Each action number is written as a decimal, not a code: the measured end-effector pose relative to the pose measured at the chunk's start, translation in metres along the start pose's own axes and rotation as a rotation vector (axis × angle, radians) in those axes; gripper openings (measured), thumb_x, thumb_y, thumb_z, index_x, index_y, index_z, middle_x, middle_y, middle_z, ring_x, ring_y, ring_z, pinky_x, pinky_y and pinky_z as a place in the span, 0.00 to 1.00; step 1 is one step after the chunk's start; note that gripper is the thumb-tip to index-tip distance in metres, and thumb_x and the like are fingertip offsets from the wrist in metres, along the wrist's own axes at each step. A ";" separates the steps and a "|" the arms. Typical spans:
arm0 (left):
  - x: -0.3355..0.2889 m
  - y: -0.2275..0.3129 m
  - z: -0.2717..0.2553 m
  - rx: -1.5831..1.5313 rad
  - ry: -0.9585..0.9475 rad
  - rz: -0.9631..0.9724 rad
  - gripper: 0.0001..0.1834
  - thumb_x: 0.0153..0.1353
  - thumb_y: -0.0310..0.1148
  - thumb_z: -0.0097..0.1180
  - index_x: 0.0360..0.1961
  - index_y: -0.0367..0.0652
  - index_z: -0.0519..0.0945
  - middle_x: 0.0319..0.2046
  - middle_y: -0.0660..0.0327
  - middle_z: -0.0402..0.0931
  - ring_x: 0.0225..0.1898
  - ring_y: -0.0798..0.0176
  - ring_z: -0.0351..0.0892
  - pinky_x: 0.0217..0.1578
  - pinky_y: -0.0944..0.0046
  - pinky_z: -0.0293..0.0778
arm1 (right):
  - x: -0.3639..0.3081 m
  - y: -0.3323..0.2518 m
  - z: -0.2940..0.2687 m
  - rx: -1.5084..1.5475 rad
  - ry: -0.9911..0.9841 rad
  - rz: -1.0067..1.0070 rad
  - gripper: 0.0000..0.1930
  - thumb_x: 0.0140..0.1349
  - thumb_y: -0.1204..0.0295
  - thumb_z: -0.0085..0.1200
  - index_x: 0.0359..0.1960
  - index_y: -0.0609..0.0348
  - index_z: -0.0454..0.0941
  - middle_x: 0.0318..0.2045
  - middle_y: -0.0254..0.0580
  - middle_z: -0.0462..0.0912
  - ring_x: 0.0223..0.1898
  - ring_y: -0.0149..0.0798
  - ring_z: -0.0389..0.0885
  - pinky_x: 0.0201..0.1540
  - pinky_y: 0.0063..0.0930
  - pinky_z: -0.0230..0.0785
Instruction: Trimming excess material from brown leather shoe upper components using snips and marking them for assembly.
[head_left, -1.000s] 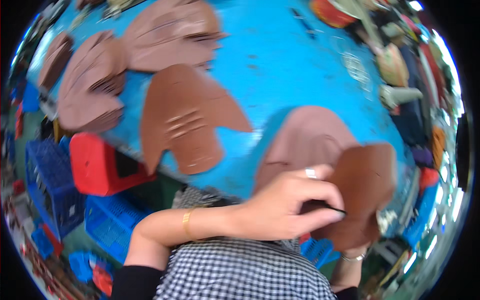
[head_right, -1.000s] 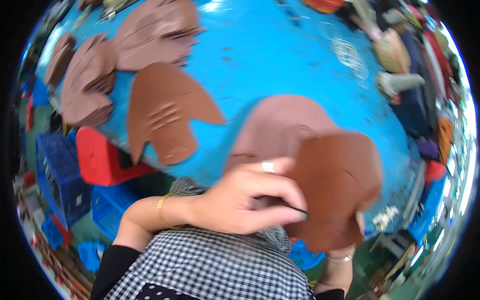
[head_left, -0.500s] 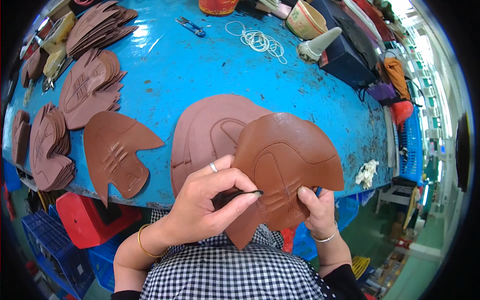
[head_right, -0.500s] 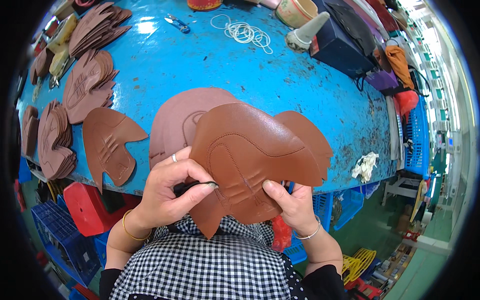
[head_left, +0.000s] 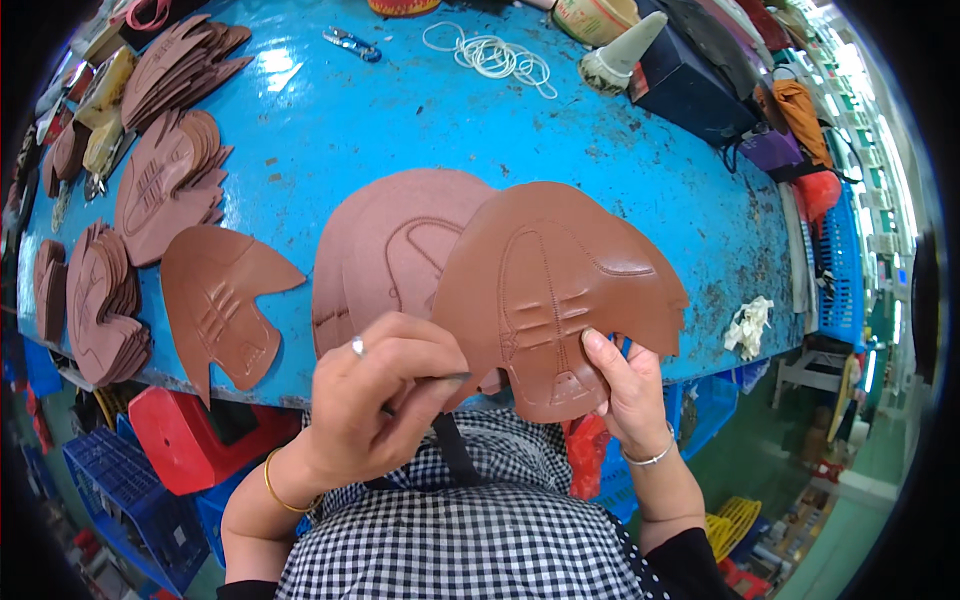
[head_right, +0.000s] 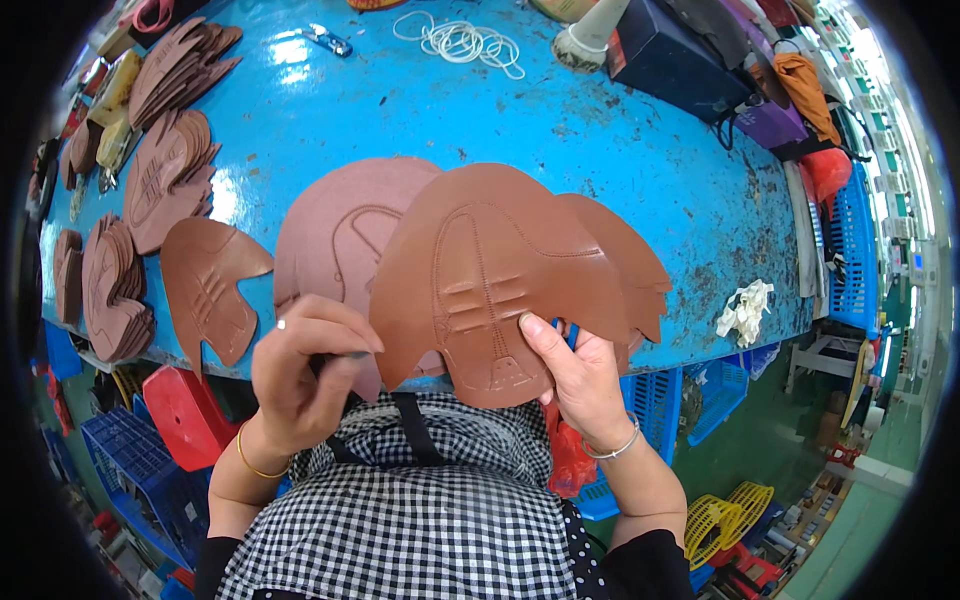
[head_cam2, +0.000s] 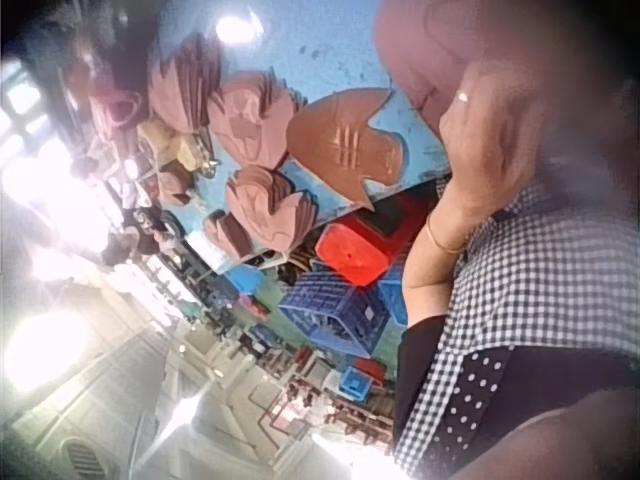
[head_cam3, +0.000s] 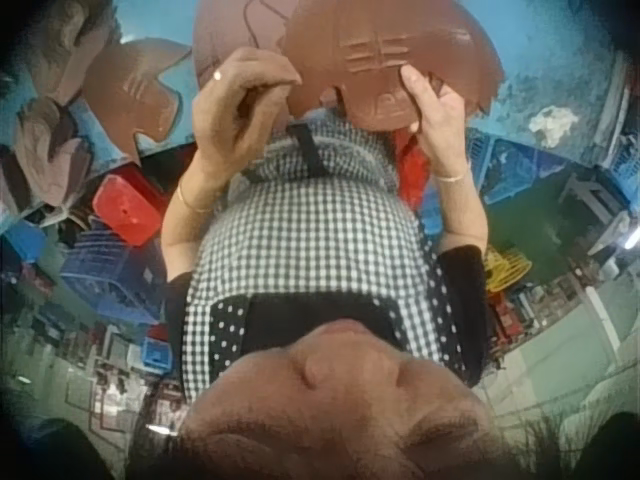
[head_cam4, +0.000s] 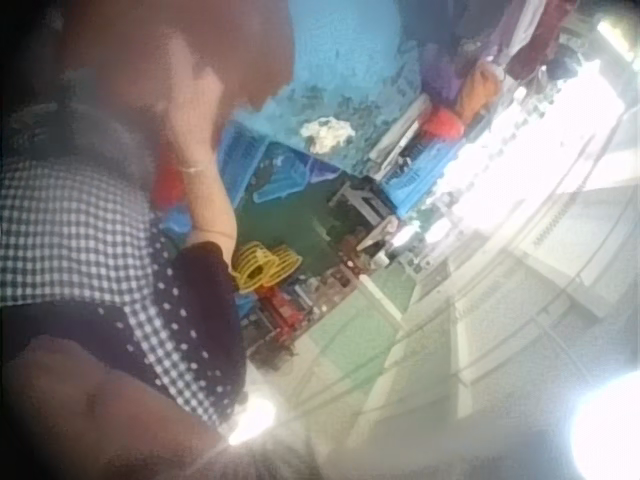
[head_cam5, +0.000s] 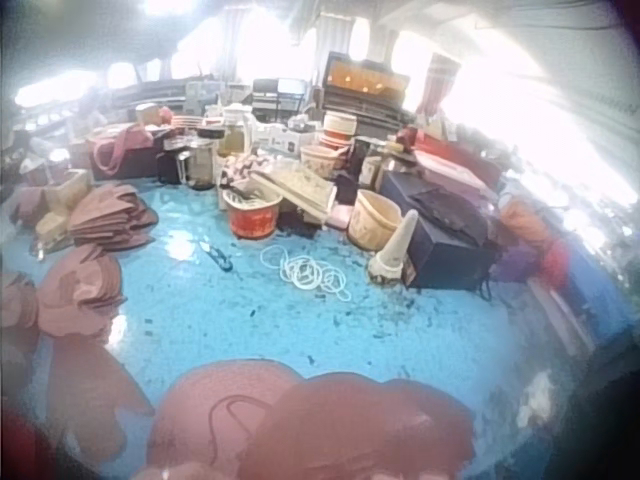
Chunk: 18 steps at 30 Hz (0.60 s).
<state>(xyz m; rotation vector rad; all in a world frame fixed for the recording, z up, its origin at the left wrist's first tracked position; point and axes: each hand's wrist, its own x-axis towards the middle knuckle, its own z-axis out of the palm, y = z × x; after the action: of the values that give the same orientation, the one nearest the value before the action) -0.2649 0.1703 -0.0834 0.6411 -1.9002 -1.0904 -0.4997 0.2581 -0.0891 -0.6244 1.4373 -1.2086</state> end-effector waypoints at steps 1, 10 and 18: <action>-0.001 -0.003 0.006 -0.001 0.011 0.017 0.11 0.49 0.17 0.61 0.35 0.37 0.77 0.31 0.56 0.78 0.26 0.64 0.77 0.21 0.69 0.70 | -0.001 0.000 0.001 0.018 0.010 0.021 0.12 0.67 0.71 0.51 0.49 0.62 0.72 0.26 0.31 0.77 0.14 0.19 0.67 0.12 0.13 0.57; 0.001 -0.010 0.005 0.180 -0.027 0.030 0.13 0.44 0.19 0.64 0.34 0.42 0.80 0.22 0.63 0.75 0.21 0.66 0.77 0.18 0.68 0.69 | 0.002 0.007 -0.004 -0.017 -0.025 0.100 0.11 0.68 0.70 0.49 0.48 0.64 0.71 0.24 0.33 0.78 0.13 0.19 0.68 0.12 0.13 0.58; -0.002 0.002 -0.014 0.033 -0.012 -0.444 0.13 0.64 0.34 0.52 0.42 0.35 0.78 0.19 0.65 0.71 0.21 0.72 0.72 0.23 0.72 0.67 | -0.008 0.010 -0.013 0.181 -0.078 0.013 0.12 0.67 0.71 0.49 0.48 0.66 0.72 0.29 0.39 0.82 0.13 0.19 0.68 0.12 0.12 0.57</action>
<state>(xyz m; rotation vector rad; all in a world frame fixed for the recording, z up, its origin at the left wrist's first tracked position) -0.2519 0.1666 -0.0792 1.1133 -1.8337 -1.3380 -0.5074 0.2729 -0.0962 -0.5311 1.2495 -1.2737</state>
